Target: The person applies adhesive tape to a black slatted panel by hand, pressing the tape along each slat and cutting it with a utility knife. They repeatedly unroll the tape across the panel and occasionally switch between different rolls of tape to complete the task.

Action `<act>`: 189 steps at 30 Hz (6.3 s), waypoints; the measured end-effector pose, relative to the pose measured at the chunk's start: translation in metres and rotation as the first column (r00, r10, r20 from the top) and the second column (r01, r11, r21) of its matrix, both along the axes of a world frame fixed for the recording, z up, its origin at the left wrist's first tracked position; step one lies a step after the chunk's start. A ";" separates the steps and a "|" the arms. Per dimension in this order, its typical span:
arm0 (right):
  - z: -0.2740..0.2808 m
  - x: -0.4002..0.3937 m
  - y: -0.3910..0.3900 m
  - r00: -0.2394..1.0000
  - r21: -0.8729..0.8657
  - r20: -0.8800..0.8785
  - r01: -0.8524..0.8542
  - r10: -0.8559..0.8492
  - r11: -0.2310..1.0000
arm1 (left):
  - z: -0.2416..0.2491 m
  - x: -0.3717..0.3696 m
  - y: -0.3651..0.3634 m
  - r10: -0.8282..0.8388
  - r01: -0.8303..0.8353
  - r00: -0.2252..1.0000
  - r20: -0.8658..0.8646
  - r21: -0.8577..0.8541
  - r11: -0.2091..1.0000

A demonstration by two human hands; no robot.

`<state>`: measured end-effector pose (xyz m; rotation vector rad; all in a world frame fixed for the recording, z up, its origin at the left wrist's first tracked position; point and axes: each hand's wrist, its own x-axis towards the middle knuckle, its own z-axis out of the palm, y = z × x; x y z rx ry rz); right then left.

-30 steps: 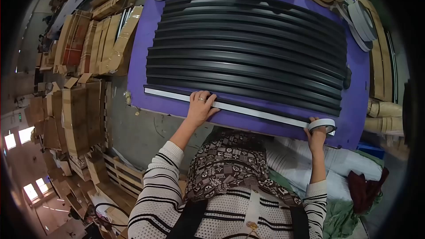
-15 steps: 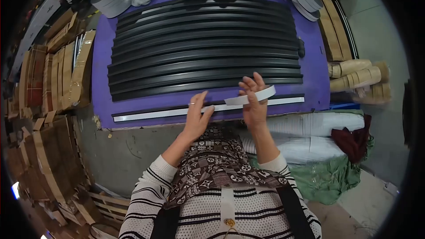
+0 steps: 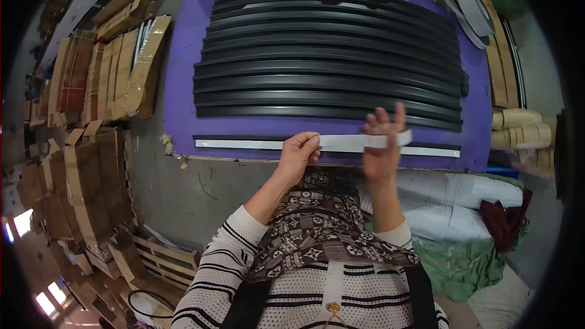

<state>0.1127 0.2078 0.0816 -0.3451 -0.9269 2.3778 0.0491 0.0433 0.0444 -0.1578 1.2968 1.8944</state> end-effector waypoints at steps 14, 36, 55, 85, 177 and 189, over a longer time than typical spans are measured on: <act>-0.081 0.061 0.146 0.641 0.703 0.694 -0.502 -0.329 0.504 | -0.046 -0.180 -0.217 -0.097 -0.253 0.899 -0.428 -0.687 0.681; -0.085 0.016 0.120 0.533 0.759 0.419 -0.650 -0.735 -0.039 | -0.088 -0.194 -0.237 -0.060 -0.425 0.809 -0.584 -0.654 0.626; -0.041 0.099 0.229 0.850 0.149 0.222 0.454 -0.477 0.879 | -0.039 0.024 0.172 -0.752 -0.135 -0.208 -0.626 -0.743 0.656; -0.047 0.022 0.383 0.357 0.865 0.283 -0.496 -0.890 0.076 | -0.041 0.036 0.298 -0.616 0.045 -0.316 -0.722 -0.660 0.750; 0.005 -0.106 0.039 0.953 0.102 0.192 -0.256 0.234 0.961 | 0.028 -0.054 0.093 0.305 -0.287 0.950 -0.071 0.190 0.939; -0.030 -0.021 0.119 0.966 0.124 0.237 0.079 -0.107 0.989 | -0.024 -0.151 -0.189 0.218 -0.483 0.857 -0.466 -0.583 0.654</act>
